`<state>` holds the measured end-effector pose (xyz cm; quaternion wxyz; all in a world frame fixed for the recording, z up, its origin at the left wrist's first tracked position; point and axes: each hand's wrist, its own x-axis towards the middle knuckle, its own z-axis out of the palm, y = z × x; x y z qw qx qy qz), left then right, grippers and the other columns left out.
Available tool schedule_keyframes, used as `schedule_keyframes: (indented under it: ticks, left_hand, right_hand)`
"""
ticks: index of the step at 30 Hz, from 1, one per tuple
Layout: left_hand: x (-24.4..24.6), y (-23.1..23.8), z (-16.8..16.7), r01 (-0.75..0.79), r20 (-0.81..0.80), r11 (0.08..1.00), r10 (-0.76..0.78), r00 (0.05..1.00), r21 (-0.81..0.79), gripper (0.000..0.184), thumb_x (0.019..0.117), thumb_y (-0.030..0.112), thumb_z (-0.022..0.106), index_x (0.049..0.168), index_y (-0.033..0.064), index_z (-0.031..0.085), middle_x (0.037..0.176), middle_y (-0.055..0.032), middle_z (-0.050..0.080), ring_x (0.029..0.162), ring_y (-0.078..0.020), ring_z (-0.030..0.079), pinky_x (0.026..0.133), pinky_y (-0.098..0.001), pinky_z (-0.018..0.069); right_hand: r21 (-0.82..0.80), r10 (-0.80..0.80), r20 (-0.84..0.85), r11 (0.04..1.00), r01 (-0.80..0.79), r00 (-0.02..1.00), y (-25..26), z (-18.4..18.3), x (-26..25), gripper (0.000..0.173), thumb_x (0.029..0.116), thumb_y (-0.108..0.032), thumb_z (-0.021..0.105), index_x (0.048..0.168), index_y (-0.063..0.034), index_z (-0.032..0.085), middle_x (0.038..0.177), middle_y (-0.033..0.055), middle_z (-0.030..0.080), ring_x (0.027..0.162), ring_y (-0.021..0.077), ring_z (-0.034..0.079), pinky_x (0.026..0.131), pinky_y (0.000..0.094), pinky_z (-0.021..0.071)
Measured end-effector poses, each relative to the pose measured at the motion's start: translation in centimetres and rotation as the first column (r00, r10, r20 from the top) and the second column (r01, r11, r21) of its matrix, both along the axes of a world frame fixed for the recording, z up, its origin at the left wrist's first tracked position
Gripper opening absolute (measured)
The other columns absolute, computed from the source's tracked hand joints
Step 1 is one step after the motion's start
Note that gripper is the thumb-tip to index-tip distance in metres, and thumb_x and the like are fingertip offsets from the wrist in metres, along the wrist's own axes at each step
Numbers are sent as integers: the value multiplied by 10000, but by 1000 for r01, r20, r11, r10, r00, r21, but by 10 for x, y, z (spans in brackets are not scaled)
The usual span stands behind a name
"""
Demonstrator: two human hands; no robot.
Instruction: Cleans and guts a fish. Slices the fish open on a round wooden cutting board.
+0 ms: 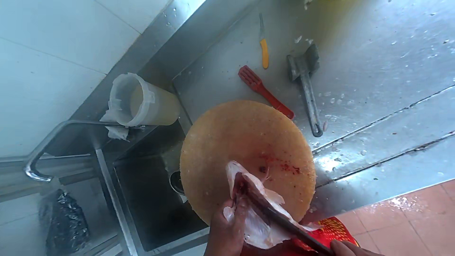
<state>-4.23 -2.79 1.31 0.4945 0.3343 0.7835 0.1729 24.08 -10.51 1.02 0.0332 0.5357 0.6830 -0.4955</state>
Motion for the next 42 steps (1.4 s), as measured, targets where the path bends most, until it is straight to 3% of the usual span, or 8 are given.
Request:
schedule_keyframes:
  ticks: [4,15,26,29,35,38,42]
  left_hand:
    - [-4,-2,-1,27,4,1000,-27,1000,4,275,967,290,656,1099,53,703,913,-51,738,841,-147,730,765,-350,635]
    - [-9,-8,-7,64,52,995,-68,996,74,247,1008,248,615,1111,43,707,931,-46,742,853,-129,726,785,-329,628]
    - [-13,5,-9,109,37,985,-115,993,132,250,1015,270,612,1105,58,710,904,-18,723,844,-93,703,781,-291,601]
    - [-16,11,-8,104,28,984,-109,994,141,242,1010,273,617,1047,53,709,867,-21,714,820,-93,698,767,-299,597]
    - [-13,14,-7,104,70,975,-119,990,195,232,1010,232,628,1123,42,699,938,-28,731,880,-82,704,820,-279,595]
    - [-16,18,-8,128,41,971,-139,989,201,236,1012,249,617,1080,39,701,879,-20,703,817,-72,679,773,-276,579]
    - [-27,34,-11,210,-20,965,-210,978,154,265,1028,297,584,1035,54,690,848,-31,684,798,-105,677,766,-324,581]
  right_hand:
    - [-57,-8,47,998,10,999,-1,3,-9,456,1091,-393,465,961,13,625,768,219,656,672,406,694,545,552,545]
    - [77,-157,75,985,151,985,-1,3,-56,459,1061,-418,523,971,14,652,741,205,675,641,387,708,526,543,560]
    - [106,-234,180,970,218,955,24,5,-92,454,1055,-431,508,1132,-11,659,779,184,703,687,386,727,582,557,581]
    - [144,-243,187,965,218,952,37,6,-102,423,1045,-424,522,1087,-25,657,754,170,694,674,382,722,574,563,577]
    - [51,-238,228,971,233,944,32,26,-100,485,1066,-424,482,1165,20,650,844,223,721,766,428,738,652,599,587]
    - [14,-219,252,975,223,943,46,28,-106,485,1071,-428,471,1220,3,635,874,222,728,809,437,738,693,607,585]
    - [182,-236,298,965,188,925,64,11,-124,437,1052,-442,494,1109,-36,646,786,168,707,738,381,738,623,556,589]
